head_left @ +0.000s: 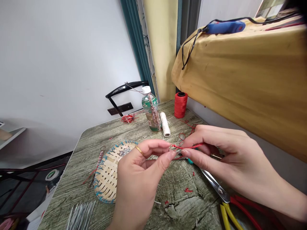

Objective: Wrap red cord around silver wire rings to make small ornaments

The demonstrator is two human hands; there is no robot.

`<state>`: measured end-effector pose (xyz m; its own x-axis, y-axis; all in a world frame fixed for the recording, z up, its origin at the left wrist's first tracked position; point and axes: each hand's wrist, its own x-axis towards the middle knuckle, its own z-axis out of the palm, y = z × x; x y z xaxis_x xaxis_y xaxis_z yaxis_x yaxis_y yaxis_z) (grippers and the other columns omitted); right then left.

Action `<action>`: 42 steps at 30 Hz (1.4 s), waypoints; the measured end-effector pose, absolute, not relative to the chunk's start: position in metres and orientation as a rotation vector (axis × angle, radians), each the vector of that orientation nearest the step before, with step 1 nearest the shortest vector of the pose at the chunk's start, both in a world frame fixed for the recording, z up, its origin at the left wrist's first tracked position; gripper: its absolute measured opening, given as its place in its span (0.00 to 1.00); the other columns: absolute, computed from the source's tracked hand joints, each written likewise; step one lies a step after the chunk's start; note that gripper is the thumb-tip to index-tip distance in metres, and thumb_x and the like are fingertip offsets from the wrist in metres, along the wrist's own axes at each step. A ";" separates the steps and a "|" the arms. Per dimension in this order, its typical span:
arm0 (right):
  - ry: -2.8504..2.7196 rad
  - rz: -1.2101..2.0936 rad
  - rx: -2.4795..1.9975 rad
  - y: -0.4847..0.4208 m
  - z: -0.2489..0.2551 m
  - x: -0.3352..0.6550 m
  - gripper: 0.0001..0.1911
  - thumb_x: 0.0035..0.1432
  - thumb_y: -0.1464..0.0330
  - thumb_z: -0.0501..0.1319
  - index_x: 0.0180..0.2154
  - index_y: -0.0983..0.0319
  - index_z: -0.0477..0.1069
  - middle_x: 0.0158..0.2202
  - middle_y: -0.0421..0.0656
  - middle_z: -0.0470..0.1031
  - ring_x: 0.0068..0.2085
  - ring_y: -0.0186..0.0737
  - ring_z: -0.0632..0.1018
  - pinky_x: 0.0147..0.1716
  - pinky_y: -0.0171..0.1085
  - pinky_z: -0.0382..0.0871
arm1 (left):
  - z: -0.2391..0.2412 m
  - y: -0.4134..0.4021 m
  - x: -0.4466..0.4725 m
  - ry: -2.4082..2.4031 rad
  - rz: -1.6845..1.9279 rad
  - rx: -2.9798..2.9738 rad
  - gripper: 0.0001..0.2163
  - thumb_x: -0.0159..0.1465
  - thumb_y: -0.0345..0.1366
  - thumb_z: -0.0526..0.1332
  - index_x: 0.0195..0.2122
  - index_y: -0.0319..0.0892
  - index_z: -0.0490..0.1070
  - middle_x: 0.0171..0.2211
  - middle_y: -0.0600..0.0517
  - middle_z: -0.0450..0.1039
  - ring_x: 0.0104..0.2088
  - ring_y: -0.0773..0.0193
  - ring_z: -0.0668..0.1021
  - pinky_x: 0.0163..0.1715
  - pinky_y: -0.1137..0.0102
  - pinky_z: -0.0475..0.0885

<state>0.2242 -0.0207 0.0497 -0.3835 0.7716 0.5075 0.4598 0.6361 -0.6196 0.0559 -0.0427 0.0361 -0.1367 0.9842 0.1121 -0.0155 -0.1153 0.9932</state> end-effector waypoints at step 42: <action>-1.768 1.564 -1.003 -0.008 0.048 0.227 0.13 0.57 0.63 0.57 0.24 0.62 0.64 0.21 0.35 0.58 0.24 0.30 0.58 0.22 0.32 0.49 | 0.037 -0.048 0.048 1.277 1.339 2.119 0.07 0.55 0.27 0.66 0.31 0.47 0.75 0.26 0.59 0.79 0.26 0.68 0.78 0.28 0.73 0.71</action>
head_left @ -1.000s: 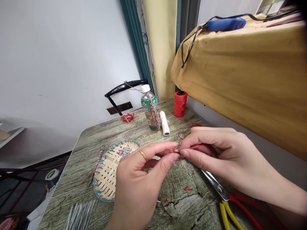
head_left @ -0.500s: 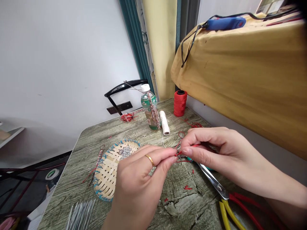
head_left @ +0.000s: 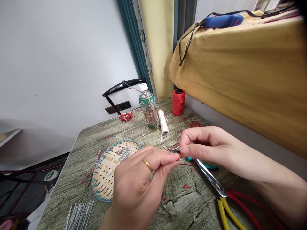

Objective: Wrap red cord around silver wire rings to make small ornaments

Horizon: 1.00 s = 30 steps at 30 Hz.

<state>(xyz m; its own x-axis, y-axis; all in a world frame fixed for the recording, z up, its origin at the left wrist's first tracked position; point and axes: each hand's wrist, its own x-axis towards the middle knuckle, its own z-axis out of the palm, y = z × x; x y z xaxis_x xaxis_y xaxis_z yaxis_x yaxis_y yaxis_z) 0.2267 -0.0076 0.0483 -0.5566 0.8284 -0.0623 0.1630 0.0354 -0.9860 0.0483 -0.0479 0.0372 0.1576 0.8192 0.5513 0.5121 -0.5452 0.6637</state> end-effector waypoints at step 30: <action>-1.902 0.100 -0.995 -0.027 0.031 0.211 0.07 0.53 0.73 0.61 0.35 0.61 0.64 0.35 0.42 0.66 0.28 0.33 0.67 0.26 0.34 0.62 | 0.034 -0.040 0.049 1.366 1.378 1.707 0.05 0.61 0.29 0.59 0.30 0.46 0.70 0.38 0.55 0.70 0.43 0.66 0.72 0.36 0.76 0.69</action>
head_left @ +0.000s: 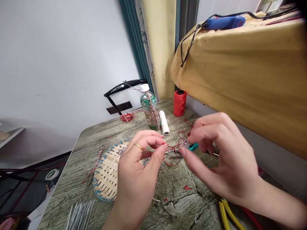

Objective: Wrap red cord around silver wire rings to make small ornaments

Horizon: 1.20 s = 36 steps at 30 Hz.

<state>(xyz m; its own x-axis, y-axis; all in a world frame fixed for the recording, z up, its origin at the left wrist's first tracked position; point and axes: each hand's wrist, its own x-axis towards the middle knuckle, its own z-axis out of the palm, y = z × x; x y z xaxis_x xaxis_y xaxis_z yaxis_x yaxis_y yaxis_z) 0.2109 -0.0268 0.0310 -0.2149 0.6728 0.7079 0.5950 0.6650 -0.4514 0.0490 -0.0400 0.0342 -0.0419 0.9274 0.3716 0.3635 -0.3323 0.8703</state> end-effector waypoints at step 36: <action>-1.547 1.762 -0.747 -0.010 0.054 0.236 0.08 0.53 0.68 0.64 0.24 0.61 0.67 0.20 0.34 0.66 0.19 0.24 0.61 0.16 0.26 0.52 | 0.032 -0.041 0.050 1.582 1.564 1.747 0.10 0.54 0.25 0.66 0.30 0.51 0.77 0.27 0.63 0.77 0.28 0.74 0.75 0.28 0.80 0.70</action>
<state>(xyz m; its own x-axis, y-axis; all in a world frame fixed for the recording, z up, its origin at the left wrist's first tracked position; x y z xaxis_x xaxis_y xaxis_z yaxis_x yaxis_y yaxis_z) 0.2362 -0.0101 0.0541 -0.6133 0.7898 0.0093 -0.1116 -0.0750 -0.9909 0.0501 -0.0408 0.0321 -0.2067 0.8445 0.4941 0.5039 -0.3410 0.7936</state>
